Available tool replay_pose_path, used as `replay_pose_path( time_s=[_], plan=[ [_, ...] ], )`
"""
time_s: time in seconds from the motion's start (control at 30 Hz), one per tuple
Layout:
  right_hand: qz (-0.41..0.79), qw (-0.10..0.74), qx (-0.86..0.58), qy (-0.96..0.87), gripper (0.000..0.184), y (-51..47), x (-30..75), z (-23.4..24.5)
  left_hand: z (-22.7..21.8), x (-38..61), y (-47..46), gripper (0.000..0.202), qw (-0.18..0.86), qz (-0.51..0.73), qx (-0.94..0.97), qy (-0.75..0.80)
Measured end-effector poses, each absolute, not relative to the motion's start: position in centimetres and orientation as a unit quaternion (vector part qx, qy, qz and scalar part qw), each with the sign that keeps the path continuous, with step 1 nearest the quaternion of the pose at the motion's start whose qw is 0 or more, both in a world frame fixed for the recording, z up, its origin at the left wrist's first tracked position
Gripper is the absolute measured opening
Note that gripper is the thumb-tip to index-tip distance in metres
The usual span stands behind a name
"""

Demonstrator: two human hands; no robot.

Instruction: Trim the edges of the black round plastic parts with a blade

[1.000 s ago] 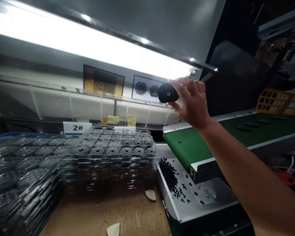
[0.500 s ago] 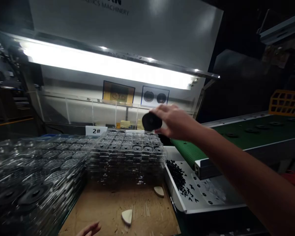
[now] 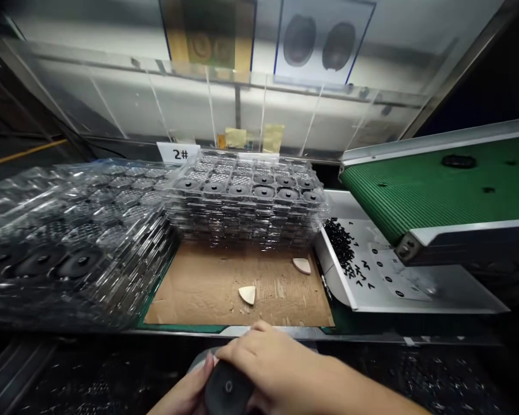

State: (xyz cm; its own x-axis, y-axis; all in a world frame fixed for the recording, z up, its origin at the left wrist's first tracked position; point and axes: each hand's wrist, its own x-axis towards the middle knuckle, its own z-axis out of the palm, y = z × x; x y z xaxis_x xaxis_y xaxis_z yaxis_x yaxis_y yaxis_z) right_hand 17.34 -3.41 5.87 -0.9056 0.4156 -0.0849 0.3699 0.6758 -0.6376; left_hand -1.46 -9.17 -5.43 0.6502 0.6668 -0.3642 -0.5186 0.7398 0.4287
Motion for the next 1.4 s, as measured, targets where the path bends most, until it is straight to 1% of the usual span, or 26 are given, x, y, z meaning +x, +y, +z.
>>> replay_pose_path(
  time_s=[0.07,0.13,0.27,0.37,0.47,0.57,0.73,0.93,1.0,1.1,1.17,1.2,1.23,1.33,1.37,1.4],
  plan=[
    [0.39,0.031,-0.254,-0.885,0.054,-3.1,17.5,4.6,-6.5,-1.7,-9.1,0.054,0.91,0.305,0.101,0.261],
    [0.407,0.045,-0.304,-0.86,0.047,-2.4,17.6,3.1,-6.7,-2.2,-8.5,0.051,0.915,0.302,0.058,0.262],
    [0.358,0.148,-0.48,-0.787,0.035,0.0,17.7,-2.0,-5.6,-3.5,-5.5,0.054,0.868,0.407,-0.005,0.286],
    [0.318,0.173,-0.584,-0.726,0.035,1.6,16.9,-6.9,-4.9,-4.1,-2.6,0.053,0.814,0.484,-0.011,0.321],
    [0.31,0.179,-0.608,-0.709,0.032,2.0,15.3,-10.2,-4.8,-4.2,-0.4,0.05,0.782,0.522,-0.006,0.34],
    [0.314,0.191,-0.596,-0.713,0.027,1.6,14.2,-11.3,-5.0,-4.2,1.1,0.051,0.772,0.535,-0.016,0.343],
    [0.34,0.209,-0.561,-0.725,0.02,1.2,13.7,-10.7,-5.4,-3.9,2.8,0.047,0.755,0.545,-0.024,0.365],
    [0.39,0.224,-0.51,-0.733,0.016,3.2,14.2,-9.1,-5.7,-3.4,3.8,0.055,0.729,0.549,-0.031,0.407],
    [0.398,0.236,-0.523,-0.716,0.015,4.6,14.3,-7.4,-5.5,-3.0,3.9,0.058,0.73,0.54,-0.021,0.419],
    [0.399,0.305,-0.534,-0.68,0.019,6.3,13.5,-3.8,-4.9,-2.2,3.9,0.062,0.741,0.518,0.008,0.427],
    [0.391,0.356,-0.502,-0.685,0.022,6.8,12.6,-1.3,-4.5,-1.6,3.7,0.062,0.759,0.49,0.024,0.428],
    [0.395,0.361,-0.479,-0.696,0.023,7.0,12.2,-0.3,-4.3,-1.5,3.7,0.061,0.766,0.477,0.03,0.43],
    [0.408,0.344,-0.456,-0.712,0.023,7.0,11.9,0.6,-4.2,-1.4,3.7,0.059,0.77,0.466,0.034,0.434],
    [0.477,0.252,-0.41,-0.735,0.022,7.0,11.6,2.0,-3.8,-1.3,3.6,0.057,0.759,0.467,0.044,0.451],
    [0.48,0.244,-0.41,-0.737,0.022,7.0,11.6,2.1,-3.7,-1.3,3.6,0.056,0.758,0.469,0.048,0.45],
    [0.458,0.264,-0.419,-0.738,0.022,6.9,11.6,2.2,-3.5,-1.2,3.6,0.054,0.761,0.468,0.052,0.446]
  ],
)
